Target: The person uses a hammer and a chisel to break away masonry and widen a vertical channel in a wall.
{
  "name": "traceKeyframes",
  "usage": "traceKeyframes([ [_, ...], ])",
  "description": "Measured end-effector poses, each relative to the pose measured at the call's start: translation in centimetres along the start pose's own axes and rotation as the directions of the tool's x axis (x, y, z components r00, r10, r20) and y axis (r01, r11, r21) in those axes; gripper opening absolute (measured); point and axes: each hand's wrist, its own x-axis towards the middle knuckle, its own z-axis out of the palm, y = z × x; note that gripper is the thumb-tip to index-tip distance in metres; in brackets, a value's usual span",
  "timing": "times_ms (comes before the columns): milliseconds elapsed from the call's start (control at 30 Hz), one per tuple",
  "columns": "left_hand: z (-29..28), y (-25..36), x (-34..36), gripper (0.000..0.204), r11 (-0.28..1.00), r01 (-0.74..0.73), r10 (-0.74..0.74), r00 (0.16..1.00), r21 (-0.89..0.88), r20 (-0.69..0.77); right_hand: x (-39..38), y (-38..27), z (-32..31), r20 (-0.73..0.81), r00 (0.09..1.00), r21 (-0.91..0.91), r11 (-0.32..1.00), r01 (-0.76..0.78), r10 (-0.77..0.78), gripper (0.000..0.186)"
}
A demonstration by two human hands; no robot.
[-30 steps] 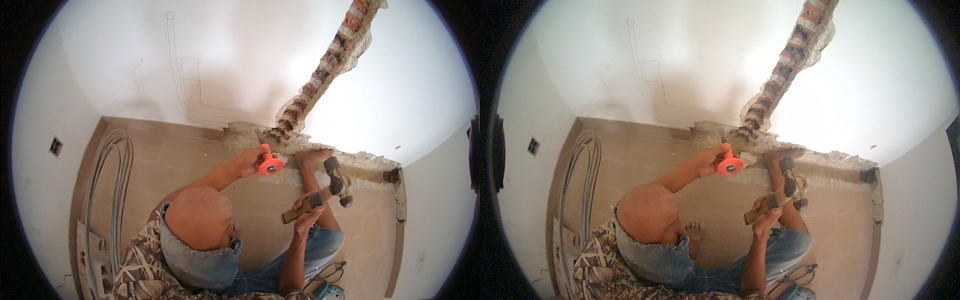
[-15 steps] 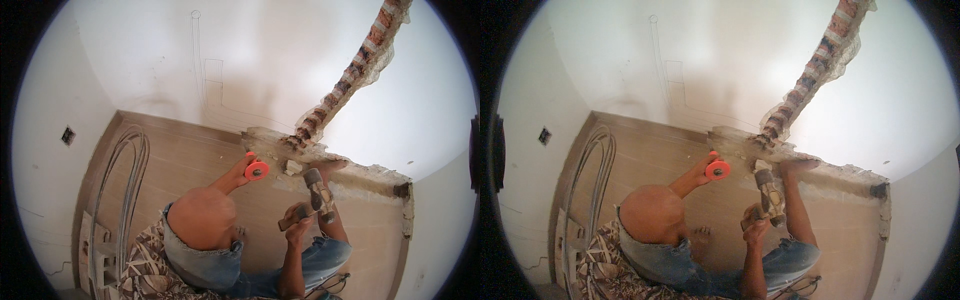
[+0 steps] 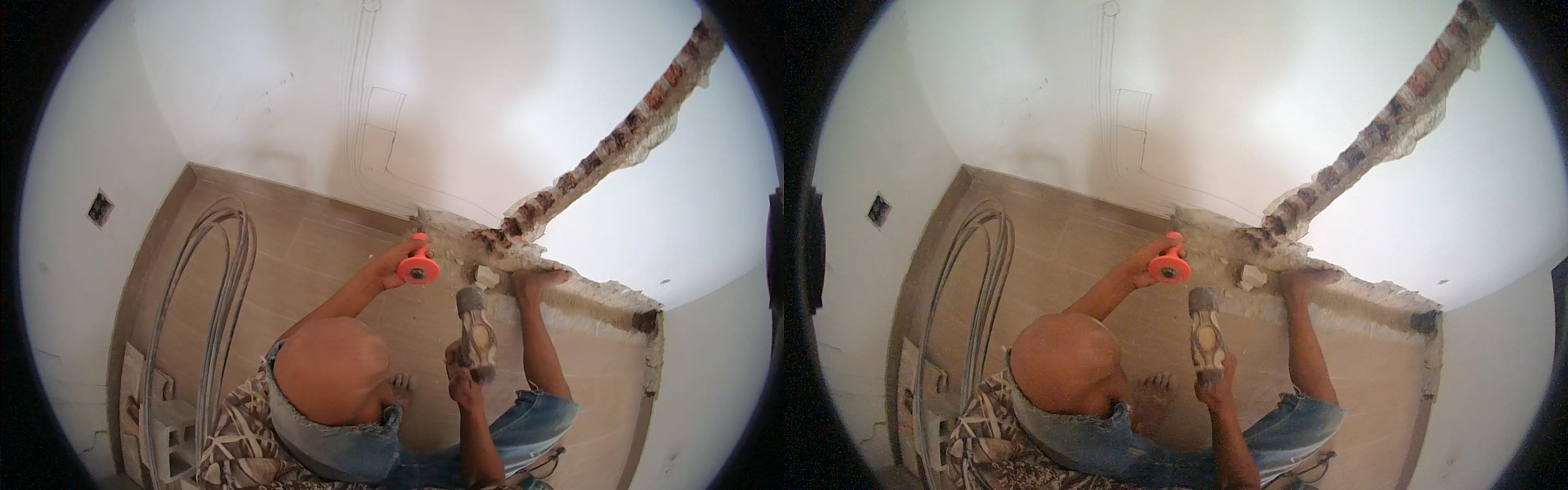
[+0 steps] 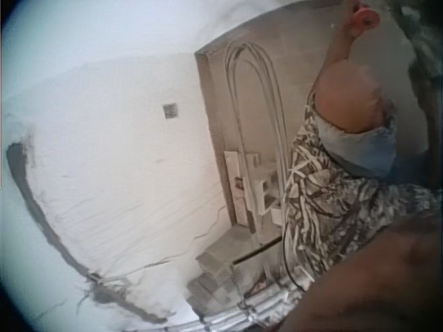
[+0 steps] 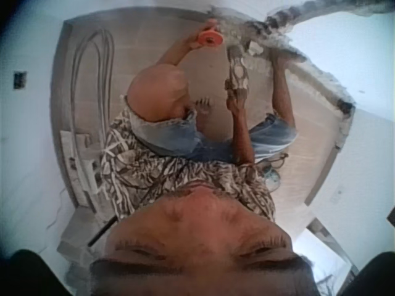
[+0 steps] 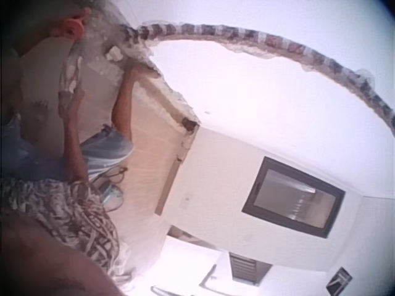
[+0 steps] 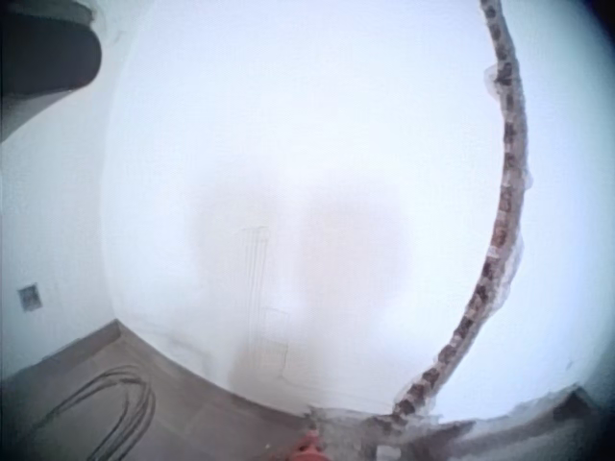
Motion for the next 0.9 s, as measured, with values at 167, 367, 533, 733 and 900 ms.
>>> traceKeyframes([
  [167,0.8,0.8,-0.8,0.016,0.998,0.025,-0.025,1.000,-0.053,0.005,-2.3,-0.4,0.0,-0.192,0.943,0.512,0.848,-0.141,0.273,0.017],
  [367,0.4,1.4,0.8,0.015,0.997,-0.004,0.012,0.995,-0.080,0.103,3.8,-4.8,1.1,0.109,0.947,-0.302,0.898,0.320,-0.301,0.021],
  [533,0.9,2.1,2.1,0.012,0.996,-0.029,0.039,0.993,-0.088,0.109,4.3,2.9,4.3,0.105,0.993,-0.128,0.991,-0.045,0.059,0.043],
  [733,1.7,1.5,1.9,0.007,0.991,-0.037,0.040,0.999,-0.127,0.019,0.5,0.8,2.5,0.293,0.943,-0.263,0.962,-0.077,0.156,0.022],
  [900,3.9,1.0,2.3,0.009,0.993,-0.016,0.016,1.000,-0.117,-0.001,3.8,3.4,1.7,0.238,0.935,-0.640,0.766,-0.053,0.263,0.027],
])
